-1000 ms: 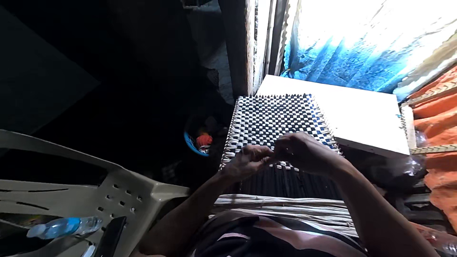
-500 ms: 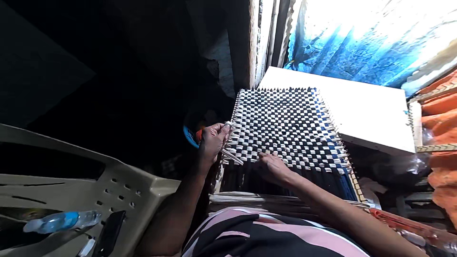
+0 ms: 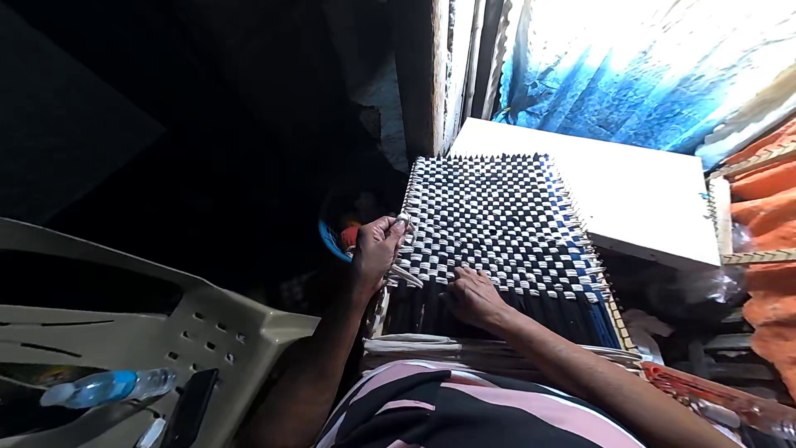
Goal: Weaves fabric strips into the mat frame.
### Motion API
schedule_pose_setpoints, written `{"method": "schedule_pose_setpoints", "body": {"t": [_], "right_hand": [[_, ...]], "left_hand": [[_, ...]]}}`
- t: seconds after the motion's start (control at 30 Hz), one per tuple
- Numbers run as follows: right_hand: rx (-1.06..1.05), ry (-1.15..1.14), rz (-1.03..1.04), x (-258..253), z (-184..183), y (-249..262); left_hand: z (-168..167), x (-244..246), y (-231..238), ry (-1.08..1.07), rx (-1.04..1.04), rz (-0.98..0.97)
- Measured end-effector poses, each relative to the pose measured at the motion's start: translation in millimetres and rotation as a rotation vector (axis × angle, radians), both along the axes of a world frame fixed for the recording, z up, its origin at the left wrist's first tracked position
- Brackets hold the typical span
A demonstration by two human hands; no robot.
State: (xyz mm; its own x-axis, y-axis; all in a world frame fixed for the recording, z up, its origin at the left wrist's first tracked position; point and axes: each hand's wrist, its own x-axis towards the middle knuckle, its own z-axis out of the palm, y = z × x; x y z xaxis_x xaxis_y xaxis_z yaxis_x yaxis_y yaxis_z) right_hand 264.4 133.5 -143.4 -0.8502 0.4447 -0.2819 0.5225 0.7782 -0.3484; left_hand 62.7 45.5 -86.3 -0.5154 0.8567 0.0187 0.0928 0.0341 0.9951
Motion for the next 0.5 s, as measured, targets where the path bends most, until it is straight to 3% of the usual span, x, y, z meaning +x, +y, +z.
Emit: {"method": "schedule_pose_setpoints", "body": {"t": [0.27, 0.37, 0.5], "right_hand": [[0.042, -0.020, -0.130, -13.9, -12.0, -13.0], [-0.079, 0.080, -0.225, -10.1, -14.6, -7.1], [-0.305, 0.051, -0.299, -7.8, -9.2, 8.9]], "left_hand": [[-20.6, 33.7, 12.1, 0.273, -0.139, -0.201], [-41.3, 33.8, 14.7, 0.444, -0.383, -0.457], [-50.4, 36.8, 8.7, 0.739, -0.683, -0.730]]}}
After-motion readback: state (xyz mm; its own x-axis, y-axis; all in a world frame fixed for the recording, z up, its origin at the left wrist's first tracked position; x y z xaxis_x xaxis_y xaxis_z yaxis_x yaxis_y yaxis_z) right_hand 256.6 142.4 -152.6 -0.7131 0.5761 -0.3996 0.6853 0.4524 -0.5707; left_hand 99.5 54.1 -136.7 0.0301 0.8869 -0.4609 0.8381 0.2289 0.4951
